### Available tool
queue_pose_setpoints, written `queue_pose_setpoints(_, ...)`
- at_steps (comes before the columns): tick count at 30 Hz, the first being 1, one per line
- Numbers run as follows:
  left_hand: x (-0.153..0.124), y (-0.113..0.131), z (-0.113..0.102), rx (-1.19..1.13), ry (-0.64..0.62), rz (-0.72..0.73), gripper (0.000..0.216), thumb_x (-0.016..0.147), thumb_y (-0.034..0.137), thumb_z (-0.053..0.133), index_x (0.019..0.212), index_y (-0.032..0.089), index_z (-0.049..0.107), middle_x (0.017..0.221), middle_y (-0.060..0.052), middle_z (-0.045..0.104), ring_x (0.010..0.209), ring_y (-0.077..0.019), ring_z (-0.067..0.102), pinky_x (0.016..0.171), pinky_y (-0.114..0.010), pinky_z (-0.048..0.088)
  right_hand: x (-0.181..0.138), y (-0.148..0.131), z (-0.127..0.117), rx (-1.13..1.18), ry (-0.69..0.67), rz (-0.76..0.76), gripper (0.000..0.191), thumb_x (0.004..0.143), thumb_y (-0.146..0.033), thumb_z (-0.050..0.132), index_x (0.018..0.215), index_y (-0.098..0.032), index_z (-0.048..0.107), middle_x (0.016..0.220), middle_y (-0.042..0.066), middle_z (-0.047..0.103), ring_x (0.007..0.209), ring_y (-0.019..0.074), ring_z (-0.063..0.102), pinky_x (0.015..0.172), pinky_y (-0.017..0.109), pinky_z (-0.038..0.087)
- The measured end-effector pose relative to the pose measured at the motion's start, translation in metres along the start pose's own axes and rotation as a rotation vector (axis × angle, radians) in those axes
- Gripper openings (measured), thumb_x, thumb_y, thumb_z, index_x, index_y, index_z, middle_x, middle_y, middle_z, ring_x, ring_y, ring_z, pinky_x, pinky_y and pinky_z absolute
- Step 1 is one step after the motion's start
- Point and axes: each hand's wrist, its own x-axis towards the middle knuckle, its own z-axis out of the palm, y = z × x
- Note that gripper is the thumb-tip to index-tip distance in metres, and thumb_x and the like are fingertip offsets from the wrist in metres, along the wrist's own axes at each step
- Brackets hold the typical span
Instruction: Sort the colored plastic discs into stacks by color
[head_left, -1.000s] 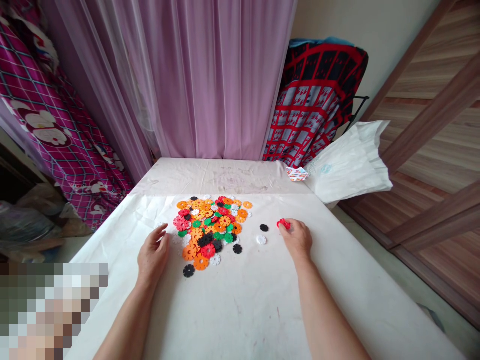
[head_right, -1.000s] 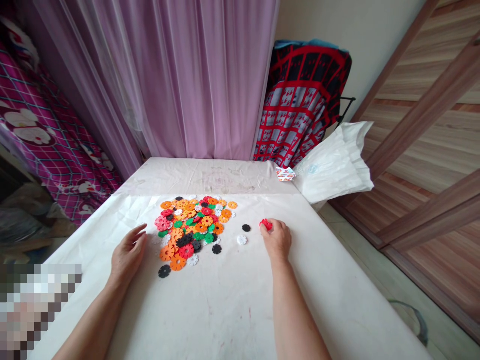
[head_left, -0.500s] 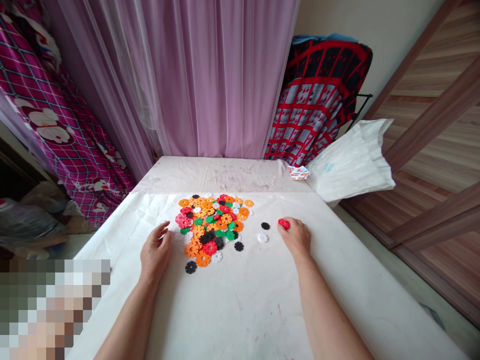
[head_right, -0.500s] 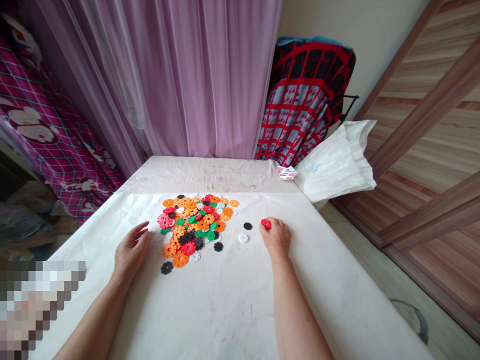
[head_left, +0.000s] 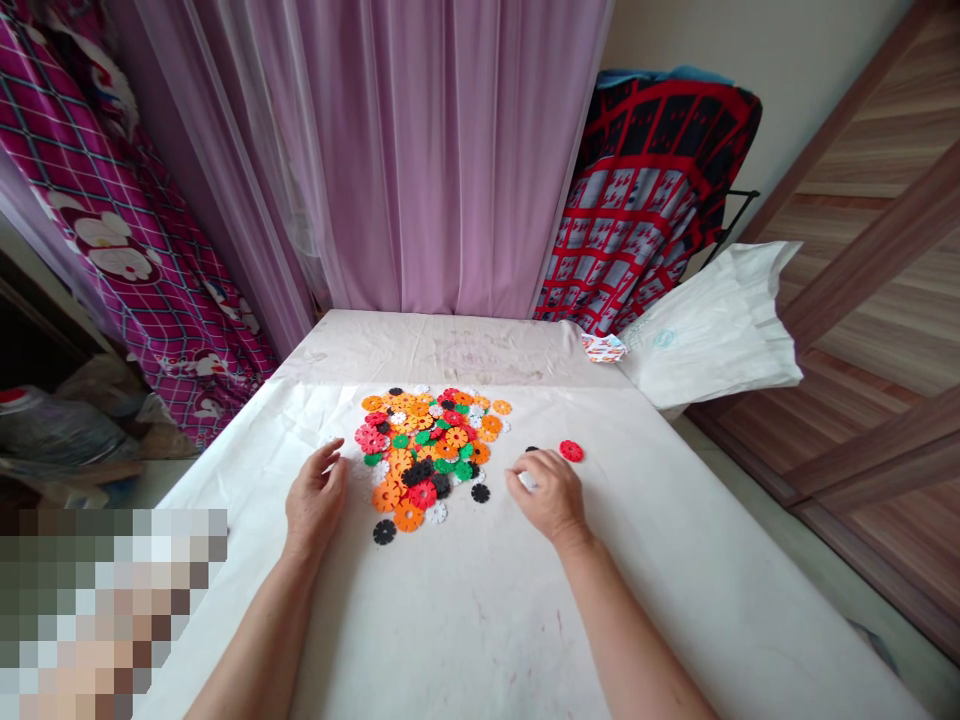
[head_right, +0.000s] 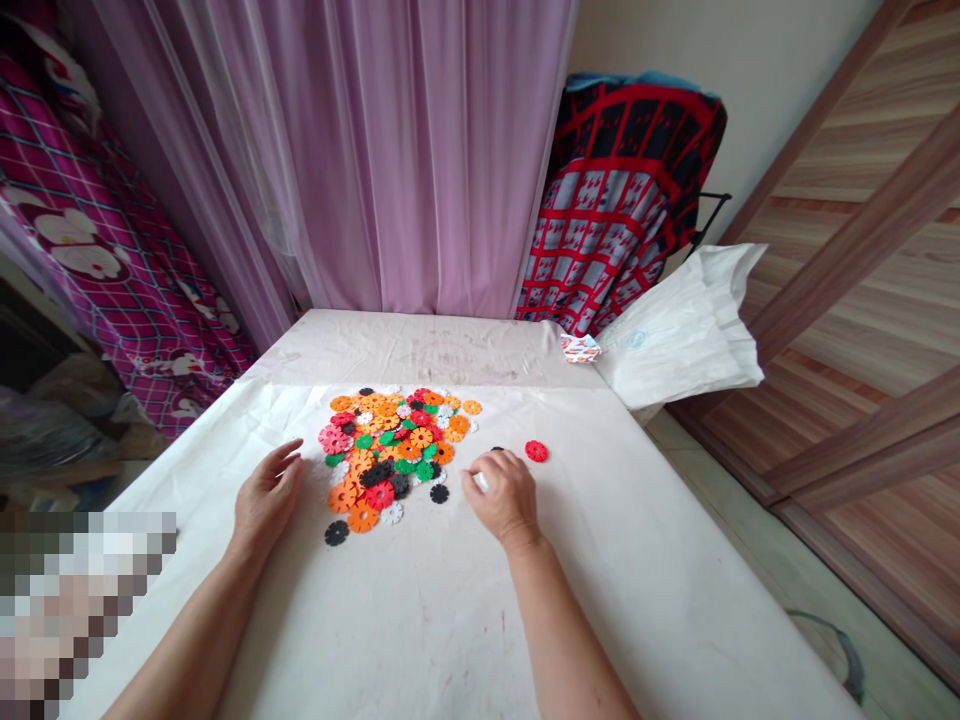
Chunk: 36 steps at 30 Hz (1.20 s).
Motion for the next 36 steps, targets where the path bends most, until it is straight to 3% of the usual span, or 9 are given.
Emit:
queue_pose_setpoints(5,0.0,0.001,0.0,-0.011,-0.001,-0.016,0.043,0.08,0.037,0.049,0.118,0.025,0.065,0.108,-0.006,0.073,0.093,-0.0196,0.068,0.082,-0.031,0.051,-0.005,-0.037,0.012,0.014,-0.155,-0.081,0.01,0.075,-0.028,0.066,0.071,-0.022,0.059,0.073,0.0,0.065,0.077,0.0183,0.057,0.073,0.029,0.036)
queue_pose_setpoints(10,-0.001,0.005,0.0,-0.018,-0.006,-0.049,0.042,0.08,0.036,0.049,0.117,0.026,0.066,0.109,-0.005,0.072,0.092,-0.0197,0.068,0.083,-0.032,0.05,-0.006,-0.038,0.017,0.01,-0.24,-0.04,0.007,0.073,-0.021,0.065,0.074,-0.023,0.059,0.076,-0.001,0.067,0.08,0.0187,0.058,0.072,0.03,0.033)
queue_pose_setpoints(16,-0.001,0.003,0.0,-0.017,-0.002,-0.033,0.042,0.08,0.036,0.05,0.117,0.025,0.066,0.108,-0.006,0.072,0.091,-0.019,0.068,0.082,-0.031,0.05,-0.007,-0.04,0.023,0.096,-0.214,0.016,0.012,0.072,-0.018,0.063,0.082,-0.023,0.059,0.084,0.0,0.069,0.086,0.0196,0.06,0.077,0.031,0.034)
queue_pose_setpoints(20,-0.001,0.001,0.0,-0.009,-0.006,-0.019,0.044,0.08,0.038,0.049,0.119,0.024,0.065,0.107,-0.006,0.072,0.09,-0.0192,0.068,0.081,-0.031,0.05,0.002,-0.014,0.023,0.125,-0.012,0.078,0.015,0.075,-0.026,0.061,0.089,-0.022,0.06,0.087,0.003,0.07,0.084,0.0198,0.06,0.081,0.032,0.036)
queue_pose_setpoints(24,0.0,0.0,0.001,0.001,-0.005,-0.025,0.044,0.08,0.039,0.05,0.119,0.025,0.065,0.106,-0.005,0.072,0.088,-0.019,0.068,0.082,-0.031,0.05,0.011,0.033,0.021,0.007,0.176,0.334,0.02,0.076,-0.038,0.06,0.087,-0.021,0.063,0.083,0.005,0.07,0.081,0.0218,0.059,0.079,0.034,0.036)
queue_pose_setpoints(28,0.0,0.0,0.001,-0.018,0.003,-0.023,0.043,0.08,0.039,0.051,0.117,0.025,0.066,0.106,-0.005,0.072,0.086,-0.0186,0.068,0.083,-0.031,0.051,0.007,0.057,0.022,-0.046,0.12,0.421,0.02,0.076,-0.039,0.059,0.084,-0.023,0.066,0.09,0.005,0.071,0.087,0.0227,0.059,0.077,0.034,0.035)
queue_pose_setpoints(36,-0.002,0.004,0.0,-0.012,0.001,-0.049,0.044,0.079,0.038,0.051,0.118,0.025,0.065,0.108,-0.006,0.072,0.09,-0.0198,0.068,0.084,-0.032,0.05,0.005,0.048,0.02,-0.082,0.021,0.393,0.015,0.079,-0.033,0.06,0.083,-0.023,0.07,0.094,0.005,0.07,0.092,0.0215,0.056,0.077,0.031,0.033)
